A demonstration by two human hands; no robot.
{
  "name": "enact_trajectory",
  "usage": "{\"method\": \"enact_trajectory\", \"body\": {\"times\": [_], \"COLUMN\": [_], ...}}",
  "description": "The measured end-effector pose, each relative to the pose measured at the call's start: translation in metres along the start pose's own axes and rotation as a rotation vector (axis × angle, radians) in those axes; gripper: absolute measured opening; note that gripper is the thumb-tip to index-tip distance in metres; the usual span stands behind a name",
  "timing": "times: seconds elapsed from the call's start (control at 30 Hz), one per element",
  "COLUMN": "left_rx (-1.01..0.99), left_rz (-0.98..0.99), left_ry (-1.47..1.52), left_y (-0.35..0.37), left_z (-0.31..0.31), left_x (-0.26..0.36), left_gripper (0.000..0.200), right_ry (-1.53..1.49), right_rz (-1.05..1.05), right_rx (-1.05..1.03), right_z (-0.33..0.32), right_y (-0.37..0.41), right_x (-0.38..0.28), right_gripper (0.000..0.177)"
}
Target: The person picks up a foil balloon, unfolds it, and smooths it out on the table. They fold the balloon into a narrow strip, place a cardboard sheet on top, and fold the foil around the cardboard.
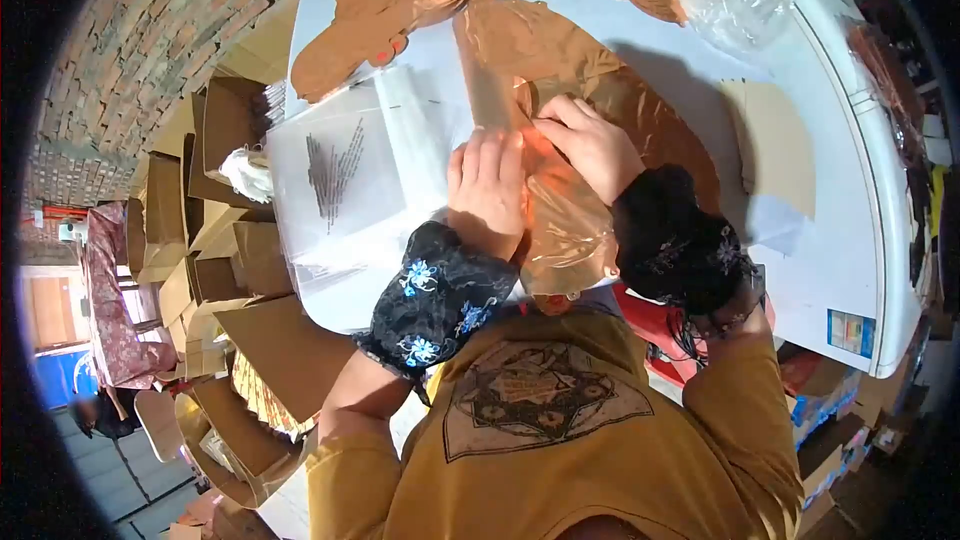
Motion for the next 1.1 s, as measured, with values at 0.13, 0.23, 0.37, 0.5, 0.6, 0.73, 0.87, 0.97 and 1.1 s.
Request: {"method": "enact_trajectory", "body": {"times": [0.13,0.23,0.37,0.5,0.6,0.73,0.87,0.97,1.1], "left_rx": [0.015,0.011,-0.003,-0.013,-0.034,0.001,-0.023,-0.066,-0.070], "left_rz": [0.000,-0.003,0.033,0.071,0.056,0.056,0.061,0.047,0.033], "left_ry": [-0.052,-0.082,-0.111,-0.060,-0.091,-0.126,-0.097,-0.058,-0.099], "left_y": [0.003,0.003,0.003,0.001,0.001,0.001,0.001,0.000,-0.003], "left_z": [0.005,0.007,0.004,-0.001,-0.003,0.004,0.006,0.003,-0.001], "left_x": [-0.004,-0.006,-0.004,-0.001,0.000,-0.002,-0.004,-0.004,-0.006], "left_gripper": [0.049,0.048,0.047,0.048,0.046,0.043,0.051,0.053,0.045], "right_ry": [0.011,-0.005,-0.001,-0.188,-0.281,-0.057,0.019,0.028,0.050], "right_rz": [0.010,0.035,0.045,0.030,0.054,0.014,-0.100,-0.084,-0.070], "right_rx": [-0.014,-0.033,-0.045,-0.034,-0.002,0.009,-0.125,-0.206,-0.199], "right_z": [0.001,0.000,-0.001,0.001,-0.014,-0.053,-0.041,-0.032,-0.031], "right_y": [0.001,0.000,0.000,-0.002,-0.002,0.007,0.059,0.082,0.094], "right_x": [0.001,-0.001,-0.002,0.013,0.015,-0.020,-0.063,-0.065,-0.055], "right_gripper": [0.024,0.025,0.027,0.029,0.032,0.033,0.039,0.041,0.046]}}
Point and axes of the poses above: each hand's wrist, its own y-axis away from the middle knuckle, its own z-axis out of the palm, x = y × z, the point moved 3 cm from there along -y, towards the middle knuckle, and after that the axes turned 2 degrees about z, right-handed, at the moved point
